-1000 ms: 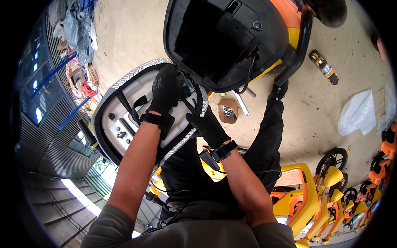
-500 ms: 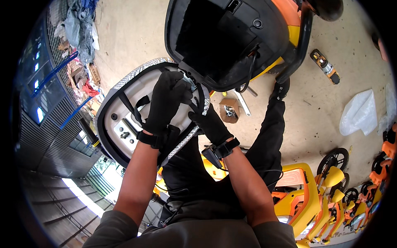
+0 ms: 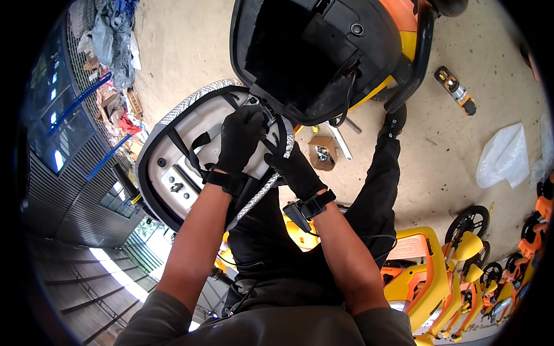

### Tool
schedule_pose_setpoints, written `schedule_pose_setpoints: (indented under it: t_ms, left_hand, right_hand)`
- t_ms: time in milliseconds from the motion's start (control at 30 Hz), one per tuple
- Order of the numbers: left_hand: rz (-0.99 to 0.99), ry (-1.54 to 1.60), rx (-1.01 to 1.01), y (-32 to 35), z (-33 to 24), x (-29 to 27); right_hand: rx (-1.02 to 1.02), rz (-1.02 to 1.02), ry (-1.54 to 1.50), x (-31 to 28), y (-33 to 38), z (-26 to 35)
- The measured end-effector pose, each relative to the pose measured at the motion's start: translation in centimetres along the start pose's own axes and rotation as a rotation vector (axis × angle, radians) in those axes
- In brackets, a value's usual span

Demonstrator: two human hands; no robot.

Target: The person uses a power drill to remove fasteners from a scooter frame, picks up a seat assembly, and installs it onto the scooter by securing the hinge with the power drill.

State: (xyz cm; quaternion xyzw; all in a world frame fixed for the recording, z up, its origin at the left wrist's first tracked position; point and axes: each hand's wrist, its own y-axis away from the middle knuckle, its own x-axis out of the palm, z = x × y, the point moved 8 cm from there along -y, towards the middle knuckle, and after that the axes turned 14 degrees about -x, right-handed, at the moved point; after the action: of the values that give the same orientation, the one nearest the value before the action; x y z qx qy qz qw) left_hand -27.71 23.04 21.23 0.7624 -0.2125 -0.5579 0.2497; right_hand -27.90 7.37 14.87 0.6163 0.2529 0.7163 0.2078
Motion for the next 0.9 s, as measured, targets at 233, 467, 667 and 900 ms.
schedule_pose_setpoints:
  t_ms: [233,467,667,900]
  left_hand:
    - [0.054,0.016,-0.078,0.1,0.4,0.4]
    - [0.133,0.233,-0.202,0.0,0.9,0.2]
    - [0.160,0.277,-0.207,-0.2,1.0,0.3]
    - [0.210,0.340,-0.210,-0.2,0.8,0.8]
  right_hand:
    - [-0.011,0.036,-0.054,0.8,0.1,0.8]
    - [-0.023,0.010,-0.032,0.9,0.2,1.2]
    - [-0.025,0.034,-0.017,1.2,0.3,1.4]
    - [0.012,0.054,0.010,0.8,0.3,0.8]
